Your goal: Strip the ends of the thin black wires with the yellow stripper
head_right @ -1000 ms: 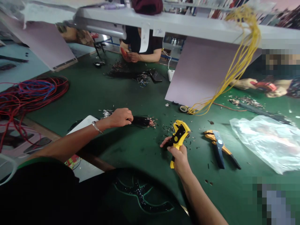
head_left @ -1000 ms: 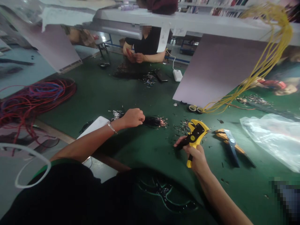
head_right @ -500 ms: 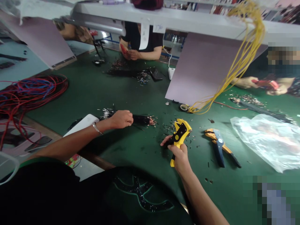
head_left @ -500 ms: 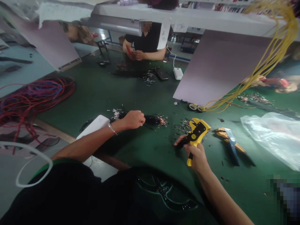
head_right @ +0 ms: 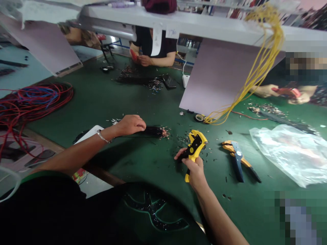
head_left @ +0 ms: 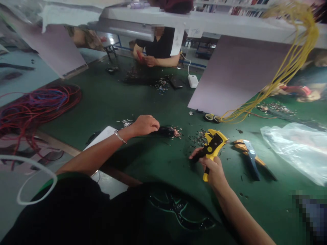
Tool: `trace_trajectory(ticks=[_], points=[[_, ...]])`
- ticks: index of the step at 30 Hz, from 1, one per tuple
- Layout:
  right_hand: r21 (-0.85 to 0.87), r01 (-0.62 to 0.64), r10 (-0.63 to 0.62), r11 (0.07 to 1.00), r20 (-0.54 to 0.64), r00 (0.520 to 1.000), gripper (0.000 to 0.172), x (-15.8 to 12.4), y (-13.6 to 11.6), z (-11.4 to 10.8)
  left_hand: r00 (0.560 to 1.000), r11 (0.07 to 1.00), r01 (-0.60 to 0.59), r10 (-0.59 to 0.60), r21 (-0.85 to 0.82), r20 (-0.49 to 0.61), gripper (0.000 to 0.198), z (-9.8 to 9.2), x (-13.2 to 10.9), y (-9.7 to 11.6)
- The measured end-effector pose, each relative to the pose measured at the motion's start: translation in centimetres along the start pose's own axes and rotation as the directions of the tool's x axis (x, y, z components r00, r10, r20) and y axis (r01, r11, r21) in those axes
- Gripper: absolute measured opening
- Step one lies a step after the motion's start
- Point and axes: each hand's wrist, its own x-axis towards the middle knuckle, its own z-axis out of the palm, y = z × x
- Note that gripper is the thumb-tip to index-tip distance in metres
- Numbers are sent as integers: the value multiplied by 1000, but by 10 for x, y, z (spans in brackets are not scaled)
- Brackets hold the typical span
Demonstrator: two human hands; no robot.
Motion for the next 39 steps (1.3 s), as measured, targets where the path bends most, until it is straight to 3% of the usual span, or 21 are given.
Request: trace_trajectory(ticks=[6,13,18,23,31,39], points=[[12,8,-8,1000,32,999,26,1,5,-3,981,994,-96,84,-59,-175,19,-13,16,13],[8,30,-31,1000,51,998,28,4,7,-4,956,995,-42,13,-94,-293,18,-12,35,46],[10,4,-4,1000,70,998,30,4,3,-4,968,981,17,-65,-194,-242,15,2,46,82],[1,-21,20,1000,70,997,30,4,1,-4,973,958,60,-119,-279,-199,14,11,54,103],[76,-40,35,996,59,998,30,5,-5,-5,966,887,95,-193,-452,-174,15,18,52,107],[25,14,-14,1000,21,1000,30,5,-5,-6,966,841,84,-200,-534,-164,14,19,49,111]])
